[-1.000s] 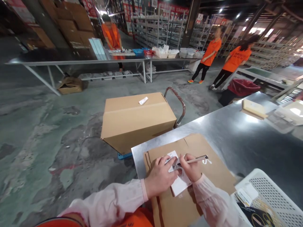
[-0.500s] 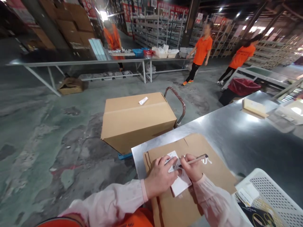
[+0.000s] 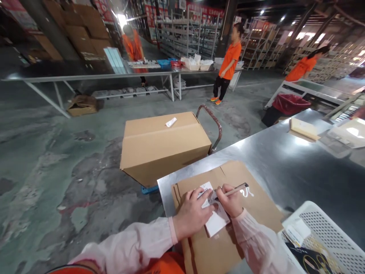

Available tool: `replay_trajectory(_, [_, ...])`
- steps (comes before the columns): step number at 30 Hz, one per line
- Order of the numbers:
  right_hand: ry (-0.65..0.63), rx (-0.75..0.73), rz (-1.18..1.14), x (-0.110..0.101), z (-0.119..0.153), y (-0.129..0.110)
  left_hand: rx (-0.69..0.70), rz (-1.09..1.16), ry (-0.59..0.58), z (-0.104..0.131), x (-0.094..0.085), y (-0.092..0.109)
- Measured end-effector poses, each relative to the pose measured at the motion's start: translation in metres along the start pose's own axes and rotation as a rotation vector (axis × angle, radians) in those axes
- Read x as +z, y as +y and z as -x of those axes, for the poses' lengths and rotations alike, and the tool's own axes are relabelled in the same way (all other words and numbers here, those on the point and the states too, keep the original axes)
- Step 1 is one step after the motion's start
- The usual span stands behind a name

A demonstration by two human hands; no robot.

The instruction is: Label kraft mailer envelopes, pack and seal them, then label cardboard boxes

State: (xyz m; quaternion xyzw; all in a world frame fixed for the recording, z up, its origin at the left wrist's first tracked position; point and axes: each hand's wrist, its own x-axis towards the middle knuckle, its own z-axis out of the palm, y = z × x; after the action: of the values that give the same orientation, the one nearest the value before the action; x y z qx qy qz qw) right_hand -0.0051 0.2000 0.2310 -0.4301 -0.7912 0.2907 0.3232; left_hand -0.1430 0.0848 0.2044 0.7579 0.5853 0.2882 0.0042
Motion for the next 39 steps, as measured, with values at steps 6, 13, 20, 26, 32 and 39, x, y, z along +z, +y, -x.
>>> replay_trajectory(6, [0.011, 0.006, -0.016, 0.001, -0.001, -0.001, -0.001, 0.006, -0.003, 0.0, 0.001, -0.001])
replay_trajectory(13, [0.172, 0.183, -0.21, -0.004, -0.001, 0.004, -0.002, -0.001, -0.013, 0.001, 0.0, 0.0])
replay_trajectory(20, [0.156, 0.225, -0.266, -0.005, -0.001, 0.003, 0.0, -0.007, -0.001, -0.001, 0.0, 0.0])
replay_trajectory(26, [0.205, 0.339, -0.371, -0.013, -0.007, 0.003, -0.019, 0.012, -0.027, 0.0, 0.003, 0.0])
replay_trajectory(32, [0.365, 0.349, -0.319, -0.048, 0.016, -0.012, -0.108, 0.145, -0.154, -0.008, -0.003, 0.002])
replay_trajectory(39, [0.844, 0.472, 0.016, -0.157, 0.101, 0.022, -0.066, 0.447, -0.137, -0.015, -0.008, -0.012])
